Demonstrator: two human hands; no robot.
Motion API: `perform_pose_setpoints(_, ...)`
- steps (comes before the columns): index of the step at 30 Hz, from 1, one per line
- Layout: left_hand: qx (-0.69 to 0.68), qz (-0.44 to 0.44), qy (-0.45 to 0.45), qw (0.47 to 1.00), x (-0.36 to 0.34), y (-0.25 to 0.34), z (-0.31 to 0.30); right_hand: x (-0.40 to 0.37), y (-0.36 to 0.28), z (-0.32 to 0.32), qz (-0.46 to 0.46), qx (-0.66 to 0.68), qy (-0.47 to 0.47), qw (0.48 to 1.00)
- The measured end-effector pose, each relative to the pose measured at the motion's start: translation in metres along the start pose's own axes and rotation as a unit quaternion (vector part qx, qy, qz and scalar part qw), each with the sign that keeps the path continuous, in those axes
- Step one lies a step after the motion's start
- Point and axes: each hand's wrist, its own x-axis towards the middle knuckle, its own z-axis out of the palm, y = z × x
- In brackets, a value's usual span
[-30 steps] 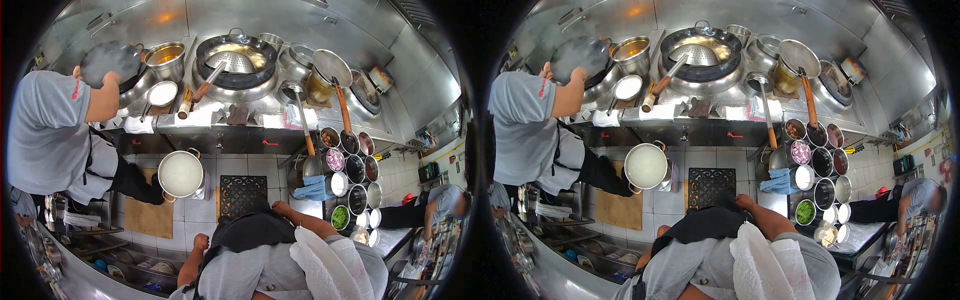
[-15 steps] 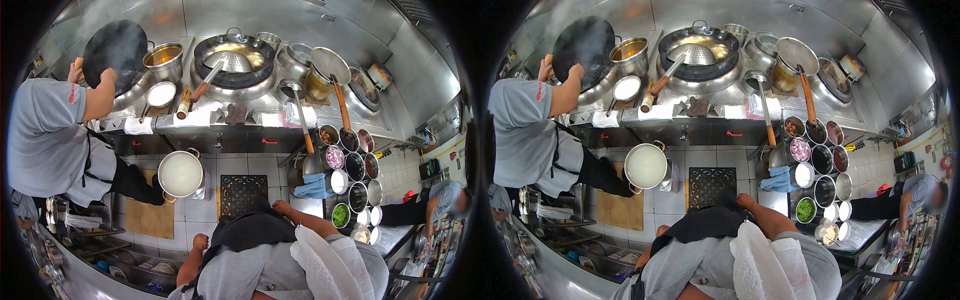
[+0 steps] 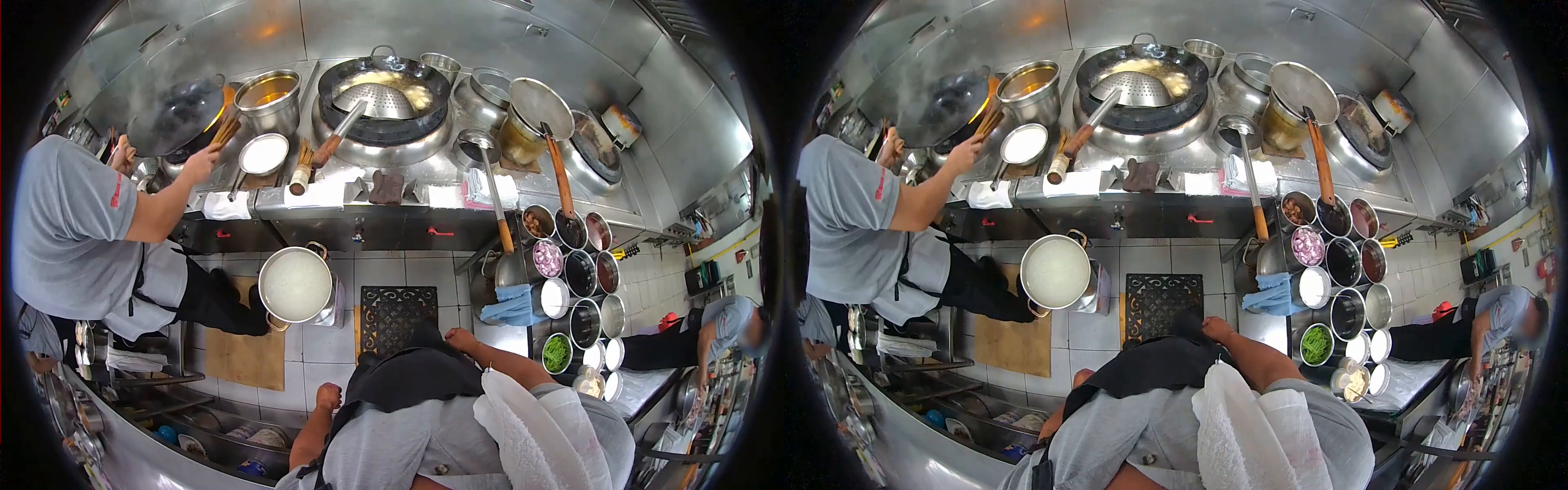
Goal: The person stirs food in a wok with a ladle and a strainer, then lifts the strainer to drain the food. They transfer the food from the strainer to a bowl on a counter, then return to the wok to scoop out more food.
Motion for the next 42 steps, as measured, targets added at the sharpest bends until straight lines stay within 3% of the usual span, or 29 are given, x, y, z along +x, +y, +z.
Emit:
perform_pose_setpoints(2, -0.016, -0.005, -0.004, 1.0, 0.001, -0.001, 0.0, 0.007, 0.01, 0.005, -0.045, -0.015, 0.02, 0.999)
perform_pose_setpoints(5, -0.064, -0.036, -0.01, 0.997, 0.005, -0.003, 0.002, 0.006, 0.008, 0.004, -0.043, -0.048, 0.034, 0.997)
perform_pose_setpoints(7, -0.008, 0.04, -0.021, 0.999, 0.013, -0.013, 0.005, 0.001, -0.001, -0.009, 0.042, 0.073, 0.012, 0.996)
perform_pose_setpoints(8, 0.071, 0.134, -0.031, 0.988, 0.018, -0.026, 0.005, 0.002, -0.005, -0.015, 0.085, 0.133, 0.001, 0.987)
perform_pose_setpoints(10, 0.104, 0.156, -0.033, 0.982, 0.02, -0.025, 0.006, 0.01, 0.006, -0.033, 0.11, 0.348, 0.018, 0.931)
perform_pose_setpoints(11, 0.057, 0.084, -0.024, 0.995, 0.015, -0.014, 0.008, 0.014, 0.011, -0.041, 0.121, 0.45, 0.026, 0.884)
perform_pose_setpoints(13, 0.033, 0.03, -0.023, 0.999, 0.019, -0.015, 0.012, 0.005, -0.016, -0.076, 0.116, 0.426, 0.136, 0.887)
perform_pose_setpoints(16, 0.159, 0.164, 0.0, 0.974, 0.035, -0.028, 0.014, 0.001, -0.049, -0.138, 0.033, 0.399, 0.146, 0.905)
perform_pose_setpoints(18, 0.325, 0.335, 0.065, 0.882, 0.031, -0.026, 0.01, 0.006, -0.061, -0.17, -0.02, 0.358, 0.197, 0.913)
perform_pose_setpoints(22, 0.226, 0.188, 0.038, 0.955, 0.038, 0.003, 0.012, 0.015, -0.061, -0.211, 0.024, 0.442, 0.213, 0.871)
perform_pose_setpoints(24, 0.134, 0.058, -0.002, 0.989, 0.04, 0.043, 0.011, 0.022, -0.047, -0.219, 0.061, 0.492, 0.175, 0.85)
perform_pose_setpoints(27, -0.065, 0.001, 0.061, 0.996, 0.054, 0.092, 0.01, 0.033, -0.027, -0.236, 0.059, 0.617, 0.155, 0.769)
perform_pose_setpoints(31, -0.149, 0.074, 0.094, 0.982, 0.114, 0.158, -0.022, 0.01, -0.08, -0.3, -0.022, 0.729, 0.071, 0.681)
perform_pose_setpoints(34, -0.059, 0.175, 0.167, 0.968, 0.122, 0.255, -0.075, 0.04, -0.09, -0.333, -0.081, 0.572, 0.073, 0.813)
perform_pose_setpoints(36, -0.107, 0.252, 0.212, 0.938, 0.089, 0.341, -0.104, 0.038, -0.108, -0.358, -0.103, 0.646, 0.058, 0.754)
perform_pose_setpoints(37, -0.114, 0.337, 0.226, 0.907, 0.09, 0.367, -0.12, 0.031, -0.119, -0.369, -0.115, 0.68, 0.05, 0.723)
perform_pose_setpoints(40, -0.086, 0.325, 0.305, 0.891, 0.068, 0.435, -0.148, -0.009, -0.133, -0.377, -0.152, 0.653, 0.046, 0.74)
perform_pose_setpoints(42, 0.051, 0.348, 0.394, 0.849, 0.049, 0.473, -0.159, -0.013, -0.139, -0.385, -0.171, 0.612, 0.035, 0.771)
